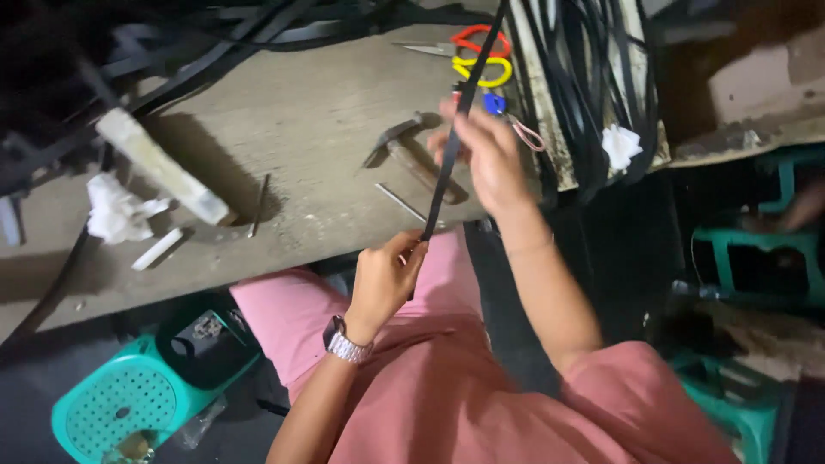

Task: Punching a series of holes into a black leather strap using a hand punch and a hammer on a workshop table.

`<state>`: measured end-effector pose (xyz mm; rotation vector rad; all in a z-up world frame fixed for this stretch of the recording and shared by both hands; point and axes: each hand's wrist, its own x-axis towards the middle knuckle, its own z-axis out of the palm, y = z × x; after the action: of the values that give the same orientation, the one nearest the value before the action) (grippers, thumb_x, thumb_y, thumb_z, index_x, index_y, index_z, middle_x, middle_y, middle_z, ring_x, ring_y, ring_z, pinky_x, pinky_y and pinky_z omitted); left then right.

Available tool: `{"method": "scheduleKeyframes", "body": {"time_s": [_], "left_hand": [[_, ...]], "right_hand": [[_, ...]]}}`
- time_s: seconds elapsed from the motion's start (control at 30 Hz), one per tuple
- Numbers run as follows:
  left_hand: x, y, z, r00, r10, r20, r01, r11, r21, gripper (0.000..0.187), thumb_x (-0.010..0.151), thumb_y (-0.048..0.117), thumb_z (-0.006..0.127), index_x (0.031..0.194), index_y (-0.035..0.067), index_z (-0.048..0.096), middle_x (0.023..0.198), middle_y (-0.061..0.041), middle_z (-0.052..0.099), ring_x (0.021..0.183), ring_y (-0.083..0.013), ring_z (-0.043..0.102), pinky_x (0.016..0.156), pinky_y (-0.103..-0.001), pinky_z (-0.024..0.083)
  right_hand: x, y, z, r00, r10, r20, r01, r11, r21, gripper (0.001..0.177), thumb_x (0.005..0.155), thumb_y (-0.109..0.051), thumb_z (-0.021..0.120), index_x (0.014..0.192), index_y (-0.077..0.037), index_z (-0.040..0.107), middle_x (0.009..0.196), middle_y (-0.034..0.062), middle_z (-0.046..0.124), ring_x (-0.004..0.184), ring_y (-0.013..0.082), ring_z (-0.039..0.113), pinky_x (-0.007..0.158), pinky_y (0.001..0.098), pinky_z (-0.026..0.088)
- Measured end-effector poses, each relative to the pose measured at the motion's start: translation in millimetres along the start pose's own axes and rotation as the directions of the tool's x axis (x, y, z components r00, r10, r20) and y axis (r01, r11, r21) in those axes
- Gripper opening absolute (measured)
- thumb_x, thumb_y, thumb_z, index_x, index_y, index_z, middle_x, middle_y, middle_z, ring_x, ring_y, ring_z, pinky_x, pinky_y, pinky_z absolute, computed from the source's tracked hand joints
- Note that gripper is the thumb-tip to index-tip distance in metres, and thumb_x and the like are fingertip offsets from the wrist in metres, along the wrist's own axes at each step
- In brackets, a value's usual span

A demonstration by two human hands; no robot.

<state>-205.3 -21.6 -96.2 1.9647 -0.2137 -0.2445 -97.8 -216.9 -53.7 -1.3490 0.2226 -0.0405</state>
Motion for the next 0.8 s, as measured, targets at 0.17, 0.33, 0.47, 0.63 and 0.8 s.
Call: {"method": "scheduleKeyframes", "body": {"time_s": [0.17,0.33,0.47,0.63,0.8], "left_hand": [[-4.6,-13.0,-25.9,0.993,0.017,-0.118,-0.01,0.998,0.066,0.018,0.099,0.024,0.063,0.104,0.009,0.071,0.064,-0.009,0.067,0.052,-0.0276,0.061,0.056,-0.04,0.045],[-18.0,-46.6,-32.5,0.967,-0.094,-0.235,0.094,0.996,-0.011,0.021,0.097,0.022,0.064,0.106,0.006,0.072,0.076,-0.009,0.078,0.066,-0.029,0.074,0.06,-0.039,0.051],[-24.2,-52.8,-31.1,0.928,-0.178,-0.329,0.164,0.984,-0.07,0.033,0.097,0.012,0.065,0.129,0.006,0.062,0.075,-0.01,0.076,0.059,-0.0248,0.069,0.058,-0.038,0.051],[-19.2,-44.6,-32.1,0.904,-0.218,-0.367,0.192,0.976,-0.106,0.037,0.093,0.015,0.069,0.13,0.01,0.067,0.076,-0.011,0.078,0.076,-0.0353,0.076,0.067,-0.045,0.058],[-12.3,-45.2,-34.6,0.905,-0.11,-0.412,0.127,0.992,0.015,0.033,0.092,0.013,0.069,0.125,0.011,0.073,0.074,-0.011,0.077,0.077,-0.0362,0.075,0.067,-0.049,0.056]], "right_hand": [[76.0,4.6,78.1,0.98,-0.131,0.153,0.149,0.982,-0.114,0.034,0.101,-0.028,0.056,0.114,0.002,0.064,0.076,0.0166,0.072,0.06,0.0171,0.062,0.057,0.0255,0.051],[82.2,44.9,139.7,0.874,0.031,0.485,0.057,0.985,-0.165,0.031,0.105,-0.029,0.049,0.111,-0.002,0.062,0.082,0.0157,0.072,0.07,0.0182,0.064,0.069,0.0278,0.056],[82.1,91.6,124.1,0.927,-0.124,0.354,0.334,0.704,-0.627,0.044,0.105,-0.026,0.054,0.141,-0.005,0.039,0.113,0.0115,0.066,0.09,0.0214,0.065,0.079,0.0344,0.057],[8.6,67.6,111.0,0.758,-0.356,0.546,0.652,0.373,-0.661,0.039,0.104,-0.006,0.06,0.141,0.004,0.056,0.137,0.0305,0.056,0.133,0.0508,0.05,0.109,0.0577,0.044],[-20.3,83.6,76.3,0.491,-0.217,0.844,0.867,0.027,-0.497,0.044,0.093,-0.022,0.073,0.134,-0.006,0.065,0.143,0.0135,0.06,0.137,0.0306,0.054,0.116,0.0432,0.042]]}}
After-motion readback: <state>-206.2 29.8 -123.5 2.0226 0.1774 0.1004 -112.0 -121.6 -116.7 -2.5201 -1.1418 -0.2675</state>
